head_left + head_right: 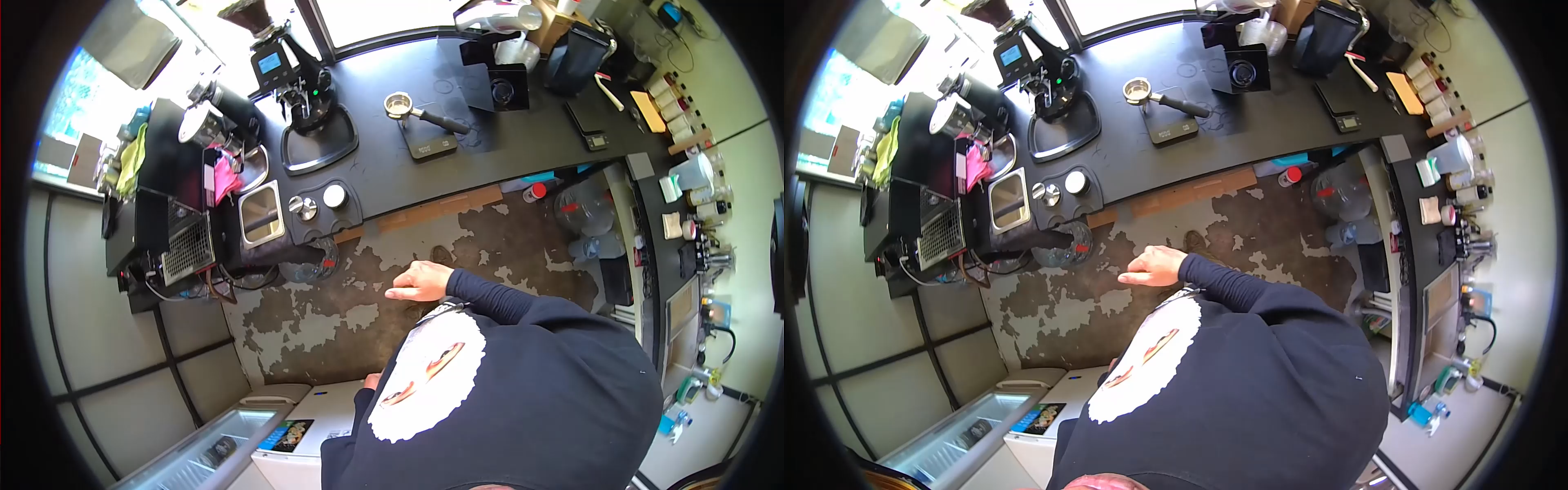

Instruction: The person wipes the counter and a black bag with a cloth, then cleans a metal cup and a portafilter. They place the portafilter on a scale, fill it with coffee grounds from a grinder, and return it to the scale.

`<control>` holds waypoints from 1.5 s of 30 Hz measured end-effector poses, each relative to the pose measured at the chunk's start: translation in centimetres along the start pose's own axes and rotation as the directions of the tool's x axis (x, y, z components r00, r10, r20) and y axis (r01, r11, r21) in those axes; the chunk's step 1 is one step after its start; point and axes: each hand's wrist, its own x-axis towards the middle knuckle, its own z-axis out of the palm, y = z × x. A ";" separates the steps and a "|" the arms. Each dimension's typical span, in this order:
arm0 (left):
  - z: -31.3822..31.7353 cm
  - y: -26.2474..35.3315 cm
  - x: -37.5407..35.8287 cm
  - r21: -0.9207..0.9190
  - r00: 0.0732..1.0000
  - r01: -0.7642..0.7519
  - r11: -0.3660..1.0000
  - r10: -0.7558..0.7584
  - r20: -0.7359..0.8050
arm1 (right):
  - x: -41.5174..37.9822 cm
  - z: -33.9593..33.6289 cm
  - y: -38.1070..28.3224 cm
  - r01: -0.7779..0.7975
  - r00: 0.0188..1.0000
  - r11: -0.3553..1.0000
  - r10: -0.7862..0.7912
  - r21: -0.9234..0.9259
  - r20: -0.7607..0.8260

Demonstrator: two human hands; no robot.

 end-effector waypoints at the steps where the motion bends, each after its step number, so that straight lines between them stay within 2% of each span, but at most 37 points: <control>1: -1.3 0.8 0.3 0.011 1.000 0.005 1.000 -0.005 -0.002 | -0.3 -0.5 0.2 -0.056 0.998 0.998 0.056 0.023 0.024; 3: -4.4 2.9 1.4 0.003 0.999 0.030 1.000 -0.030 -0.035 | -0.5 -0.7 0.6 -0.078 0.997 0.996 0.079 0.053 -0.017; 5: -6.4 3.8 3.4 -0.084 0.989 0.071 0.994 -0.081 -0.123 | -0.2 -1.3 1.2 -0.089 0.995 0.993 0.092 0.076 -0.038; 7: -8.3 3.9 6.1 -0.095 0.968 -0.136 0.986 0.112 -0.225 | 0.8 -2.3 1.6 -0.056 0.997 0.997 0.059 0.055 -0.052; 9: -11.4 8.7 5.2 -0.436 0.999 -0.017 0.900 0.002 -0.037 | 2.2 -4.2 3.3 0.040 0.991 0.997 -0.031 0.067 -0.129; 11: -11.9 12.6 5.8 -0.626 0.977 0.036 0.779 -0.160 -0.144 | 3.7 -7.5 5.0 0.107 0.950 0.989 -0.073 0.098 -0.304; 12: -12.6 15.1 5.3 -0.700 0.970 -0.017 0.714 -0.157 -0.184 | 4.5 -9.4 6.2 0.123 0.901 0.990 -0.083 0.066 -0.425; 13: -13.3 15.6 5.4 -0.699 0.966 -0.019 0.714 -0.166 -0.196 | 5.3 -11.4 7.4 0.131 0.837 0.991 -0.091 0.036 -0.539; 15: -13.6 16.0 6.1 -0.497 0.963 -0.231 0.836 0.126 -0.236 | 6.7 -15.7 10.1 0.069 0.644 0.997 -0.075 -0.039 -0.762; 16: -13.6 15.1 6.9 -0.338 0.954 -0.261 0.904 0.188 -0.233 | 7.0 -18.0 11.0 -0.017 0.591 0.994 -0.080 -0.111 -0.802; 17: -13.5 15.4 6.8 -0.344 0.955 -0.255 0.904 0.179 -0.238 | 7.2 -20.2 11.7 -0.107 0.539 0.979 -0.092 -0.176 -0.838; 19: -13.4 15.7 6.4 -0.317 0.960 -0.169 0.933 0.082 -0.269 | 7.6 -23.2 12.8 -0.375 0.587 0.856 -0.078 -0.356 -0.806; 20: -13.5 15.8 5.9 -0.321 0.963 -0.146 0.936 0.060 -0.262 | 7.9 -23.9 14.3 -0.434 0.632 0.823 -0.011 -0.366 -0.775; 21: -13.5 16.0 5.7 -0.330 0.962 -0.130 0.935 0.039 -0.269 | 8.4 -24.2 16.4 -0.434 0.644 0.791 -0.063 -0.432 -0.762; 23: -13.4 16.1 5.1 -0.192 0.941 -0.145 0.971 0.076 -0.330 | 8.8 -24.8 18.2 -0.429 0.682 0.750 -0.097 -0.504 -0.725; 24: -13.8 16.5 4.5 -0.108 0.953 -0.036 0.993 0.002 -0.302 | 9.0 -24.8 18.7 -0.420 0.719 0.762 -0.052 -0.493 -0.693; 25: -13.7 16.2 4.6 -0.125 0.948 -0.023 0.992 -0.018 -0.317 | 9.2 -25.1 18.9 -0.410 0.752 0.772 -0.015 -0.486 -0.659; 27: -13.4 14.4 6.2 -0.072 0.952 0.092 0.993 -0.108 -0.287 | 9.5 -25.2 18.7 -0.368 0.783 0.763 -0.055 -0.532 -0.620; 29: -14.6 15.6 5.9 -0.153 0.961 0.126 0.980 -0.159 -0.227 | 9.2 -25.3 17.0 -0.291 0.794 0.907 0.052 -0.304 -0.605; 31: -15.3 16.1 6.5 -0.232 0.958 0.112 0.966 -0.167 -0.232 | 9.1 -24.7 15.0 -0.275 0.828 0.949 0.154 -0.152 -0.540; 32: -15.6 16.3 6.8 -0.239 0.957 0.114 0.964 -0.171 -0.233 | 9.4 -24.4 13.5 -0.158 0.854 0.982 0.082 -0.106 -0.513; 33: -16.0 16.7 7.3 -0.238 0.962 0.094 0.967 -0.150 -0.227 | 9.5 -23.6 11.6 -0.199 0.890 0.921 0.313 0.335 -0.332; 35: -16.6 17.4 8.0 -0.248 0.966 0.073 0.966 -0.130 -0.222 | 10.4 -22.5 7.7 -0.172 0.937 0.843 0.299 0.509 -0.179; 37: -17.4 18.1 8.5 -0.201 0.971 -0.033 0.979 -0.016 -0.240 | 12.1 -21.2 5.7 -0.110 0.955 0.806 0.249 0.581 -0.164; 38: -17.5 17.5 9.3 -0.221 0.980 -0.107 0.970 0.065 -0.189 | 13.4 -20.4 4.9 -0.073 0.954 0.792 0.232 0.606 -0.188; 39: -17.4 17.0 9.8 -0.213 0.978 -0.120 0.970 0.078 -0.194 | 14.7 -19.4 3.7 -0.027 0.944 0.798 0.218 0.602 -0.248; 41: -18.8 17.5 10.0 -0.120 0.983 -0.038 0.992 0.015 -0.182 | 17.3 -18.5 1.4 0.023 0.919 0.786 0.227 0.618 -0.323; 42: -20.0 17.4 9.7 -0.087 0.993 -0.011 0.996 0.001 -0.115 | 18.3 -18.8 0.1 -0.061 0.903 0.845 0.274 0.531 -0.332; 43: -20.9 17.0 9.9 -0.069 0.993 -0.028 0.997 0.020 -0.116 | 19.6 -18.5 -1.0 -0.048 0.883 0.862 0.273 0.505 -0.382; 45: -21.7 14.3 10.6 -0.019 0.953 -0.089 0.996 0.079 -0.292 | 22.5 -17.4 -2.1 -0.078 0.843 0.870 0.319 0.487 -0.434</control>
